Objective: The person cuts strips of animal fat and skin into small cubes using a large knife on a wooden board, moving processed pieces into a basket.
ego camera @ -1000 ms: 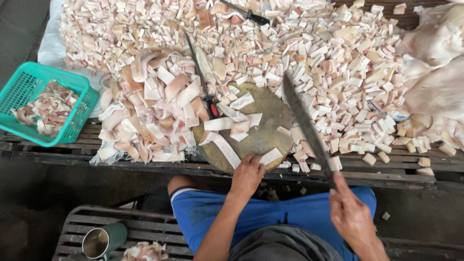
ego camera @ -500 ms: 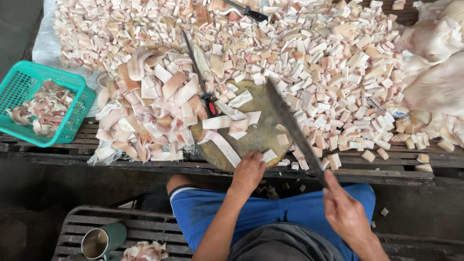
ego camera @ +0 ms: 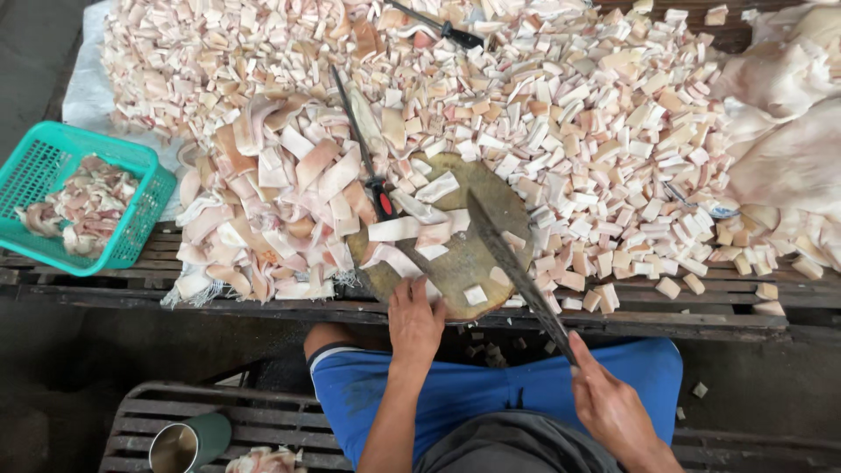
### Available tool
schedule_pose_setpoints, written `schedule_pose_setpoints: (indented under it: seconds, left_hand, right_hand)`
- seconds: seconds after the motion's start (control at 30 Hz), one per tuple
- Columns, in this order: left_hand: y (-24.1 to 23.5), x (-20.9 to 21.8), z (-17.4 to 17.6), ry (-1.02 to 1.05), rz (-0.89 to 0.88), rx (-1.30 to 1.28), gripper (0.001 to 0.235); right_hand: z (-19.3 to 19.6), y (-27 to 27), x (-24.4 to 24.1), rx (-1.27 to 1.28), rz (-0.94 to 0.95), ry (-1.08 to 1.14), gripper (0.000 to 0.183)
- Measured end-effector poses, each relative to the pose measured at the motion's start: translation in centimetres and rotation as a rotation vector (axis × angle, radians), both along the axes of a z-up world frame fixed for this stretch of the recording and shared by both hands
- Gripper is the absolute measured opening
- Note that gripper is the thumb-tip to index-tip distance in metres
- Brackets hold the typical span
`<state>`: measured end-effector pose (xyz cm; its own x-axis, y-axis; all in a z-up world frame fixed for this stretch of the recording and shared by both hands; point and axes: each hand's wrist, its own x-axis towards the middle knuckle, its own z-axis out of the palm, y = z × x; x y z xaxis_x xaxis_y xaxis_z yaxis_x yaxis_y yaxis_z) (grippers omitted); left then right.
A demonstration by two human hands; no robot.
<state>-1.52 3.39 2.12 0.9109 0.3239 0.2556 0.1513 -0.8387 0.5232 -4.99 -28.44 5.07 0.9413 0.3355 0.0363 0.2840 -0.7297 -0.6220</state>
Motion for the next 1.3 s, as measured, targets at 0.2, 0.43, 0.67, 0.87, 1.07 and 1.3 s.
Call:
schedule_pose_setpoints:
  seconds: [0.2,0.43,0.67,0.87,1.07,1.3]
  left_hand:
    - [1.6,-0.4,-1.0,-0.002,-0.034,0.105,0.054]
    - [2.1,-1.5,-3.3,0.124,-0.056,0.488,0.033]
    - [4.3,-1.0,-2.3,-0.011,0.101,-0.006,0.018]
    - [6.9,3.5,3.1,-0.250,0.147,-1.093,0.023]
    - [3.8,5.8,8.7,-0.286,-0.094,-0.920,0.023]
    - [2.8,10.3,16.6,-0.164,-0.222,-1.049,0.025]
  right_hand:
    - [-0.6,-0.5,-1.8,-0.046,0.134,-0.008,0.069]
    - [-2.6,-2.1,4.3,-0.254,-0.031,-0.002,0.067]
    - [-0.3,-4.2,7.5,-0.125,-0.350,0.065,0.064]
    - [1.0,-2.8,5.6,0.065,-0.397,0.325,0.067]
    - [1.3,-2.1,4.0,0.228,-0.422,0.259,0.064]
    - [1.8,-2.0,3.5,0.352,-0.469,0.314,0.064]
